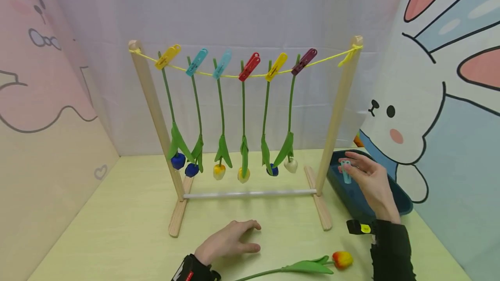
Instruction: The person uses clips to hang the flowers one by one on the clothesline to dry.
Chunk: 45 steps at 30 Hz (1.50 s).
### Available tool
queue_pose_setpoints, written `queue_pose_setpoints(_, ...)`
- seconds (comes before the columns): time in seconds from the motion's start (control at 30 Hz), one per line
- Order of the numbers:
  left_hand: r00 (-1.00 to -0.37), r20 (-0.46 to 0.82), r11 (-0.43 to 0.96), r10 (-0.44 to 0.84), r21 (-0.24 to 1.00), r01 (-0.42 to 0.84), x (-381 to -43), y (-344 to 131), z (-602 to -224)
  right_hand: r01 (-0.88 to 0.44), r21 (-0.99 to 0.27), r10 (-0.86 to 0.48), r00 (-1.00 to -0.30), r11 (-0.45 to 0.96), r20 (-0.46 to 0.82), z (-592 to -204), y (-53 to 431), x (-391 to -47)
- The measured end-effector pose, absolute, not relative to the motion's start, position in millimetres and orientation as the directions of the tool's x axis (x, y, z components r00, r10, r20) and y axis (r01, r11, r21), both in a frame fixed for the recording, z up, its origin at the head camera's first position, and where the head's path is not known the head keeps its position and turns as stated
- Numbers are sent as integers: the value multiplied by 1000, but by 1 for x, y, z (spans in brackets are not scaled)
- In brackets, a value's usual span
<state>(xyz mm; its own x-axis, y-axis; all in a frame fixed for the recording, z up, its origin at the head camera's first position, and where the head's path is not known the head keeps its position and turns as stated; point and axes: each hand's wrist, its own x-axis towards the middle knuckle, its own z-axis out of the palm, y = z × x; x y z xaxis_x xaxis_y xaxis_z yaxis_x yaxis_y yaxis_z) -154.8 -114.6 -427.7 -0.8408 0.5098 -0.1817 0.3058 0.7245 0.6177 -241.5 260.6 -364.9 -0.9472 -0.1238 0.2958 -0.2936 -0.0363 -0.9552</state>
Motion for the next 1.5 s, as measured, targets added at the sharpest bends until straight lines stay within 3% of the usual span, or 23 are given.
queue_pose_setpoints(0.23,-839,-193,727,509,618,299,-155,-114,-428,-286,-945,-232,-919,-161,318,-371,258,-233)
queue_pose_setpoints(0.43,-831,-196,727,521,612,311,-155,-113,-428,-259,-931,-240,-916,-258,322,-369,257,-232)
queue_pose_setpoints(1.03,-815,-185,749,549,542,381,-138,-99,-425,-213,-974,-382,-896,-76,226,-372,263,-231)
queue_pose_setpoints(1.33,-780,-184,767,598,415,490,-138,-101,-424,-230,-963,-398,-877,-141,268,-373,261,-233)
queue_pose_setpoints(1.5,-757,-175,744,630,416,523,-136,-100,-421,-241,-961,-403,-873,-134,275,-373,261,-232)
